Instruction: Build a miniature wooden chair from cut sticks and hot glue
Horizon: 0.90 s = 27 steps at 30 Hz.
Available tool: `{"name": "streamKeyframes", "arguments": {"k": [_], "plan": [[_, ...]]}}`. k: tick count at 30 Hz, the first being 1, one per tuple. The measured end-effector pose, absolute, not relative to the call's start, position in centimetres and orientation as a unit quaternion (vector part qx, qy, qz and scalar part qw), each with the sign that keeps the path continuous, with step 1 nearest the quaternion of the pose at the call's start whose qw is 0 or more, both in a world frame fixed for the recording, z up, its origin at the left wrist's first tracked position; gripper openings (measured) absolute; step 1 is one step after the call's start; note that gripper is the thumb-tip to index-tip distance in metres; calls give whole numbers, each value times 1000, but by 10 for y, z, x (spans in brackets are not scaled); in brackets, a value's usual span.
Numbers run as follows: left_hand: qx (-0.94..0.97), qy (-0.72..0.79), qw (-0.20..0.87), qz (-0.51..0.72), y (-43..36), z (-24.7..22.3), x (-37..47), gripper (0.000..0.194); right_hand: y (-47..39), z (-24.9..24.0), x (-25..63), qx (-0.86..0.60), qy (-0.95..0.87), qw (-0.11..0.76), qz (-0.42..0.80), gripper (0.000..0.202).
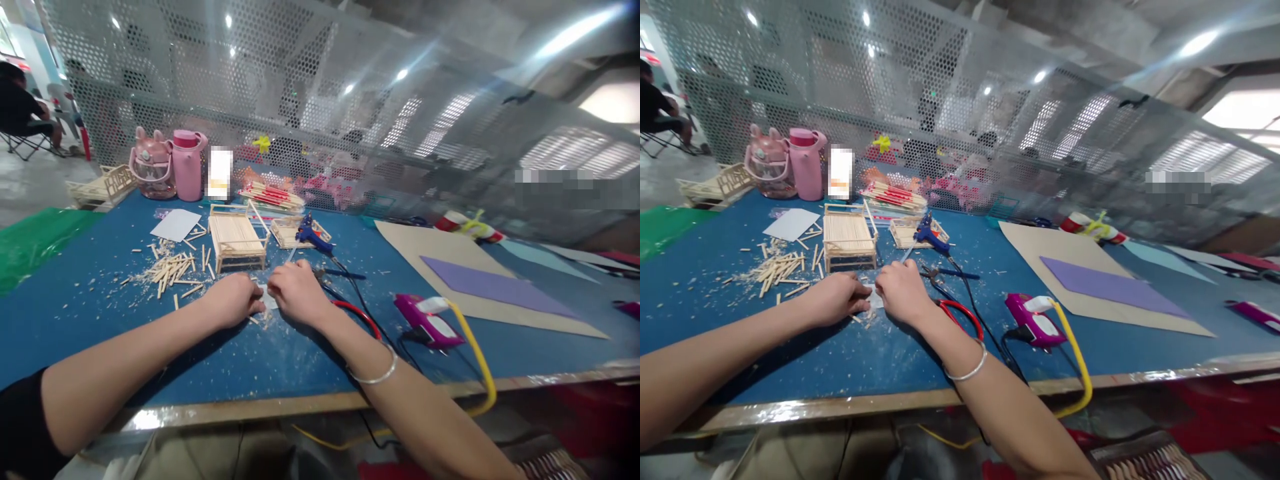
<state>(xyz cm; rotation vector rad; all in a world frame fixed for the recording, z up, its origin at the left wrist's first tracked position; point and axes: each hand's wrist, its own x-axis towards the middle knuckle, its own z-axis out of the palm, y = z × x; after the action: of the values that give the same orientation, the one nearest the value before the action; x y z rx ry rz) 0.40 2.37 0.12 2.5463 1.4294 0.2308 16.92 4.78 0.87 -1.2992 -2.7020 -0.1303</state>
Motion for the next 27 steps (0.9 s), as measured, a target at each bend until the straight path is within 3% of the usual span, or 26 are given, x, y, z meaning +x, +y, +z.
{"name": "streamKeyframes", "arguments": {"k": [6, 9, 14, 19, 23, 27], "plan": [[862, 477, 120, 125, 24, -2, 1, 22, 58, 11, 174, -481, -855, 178, 80, 19], [854, 468, 132, 182, 23, -5, -3, 19, 62, 11, 178, -477, -825, 226, 204, 20], [798, 490, 116, 332, 22, -8, -6, 30, 58, 8, 176, -432, -766, 261, 399, 35], [779, 401, 118, 467, 21, -9, -3, 14, 52, 7, 170, -394, -721, 280, 496, 46], [708, 422, 255, 506, 20, -6, 2, 11, 48, 8, 169, -385, -716, 290, 505, 44], [619, 469, 405, 483, 18, -2, 5, 16, 44, 10, 171, -386, -740, 361, 416, 22]]}}
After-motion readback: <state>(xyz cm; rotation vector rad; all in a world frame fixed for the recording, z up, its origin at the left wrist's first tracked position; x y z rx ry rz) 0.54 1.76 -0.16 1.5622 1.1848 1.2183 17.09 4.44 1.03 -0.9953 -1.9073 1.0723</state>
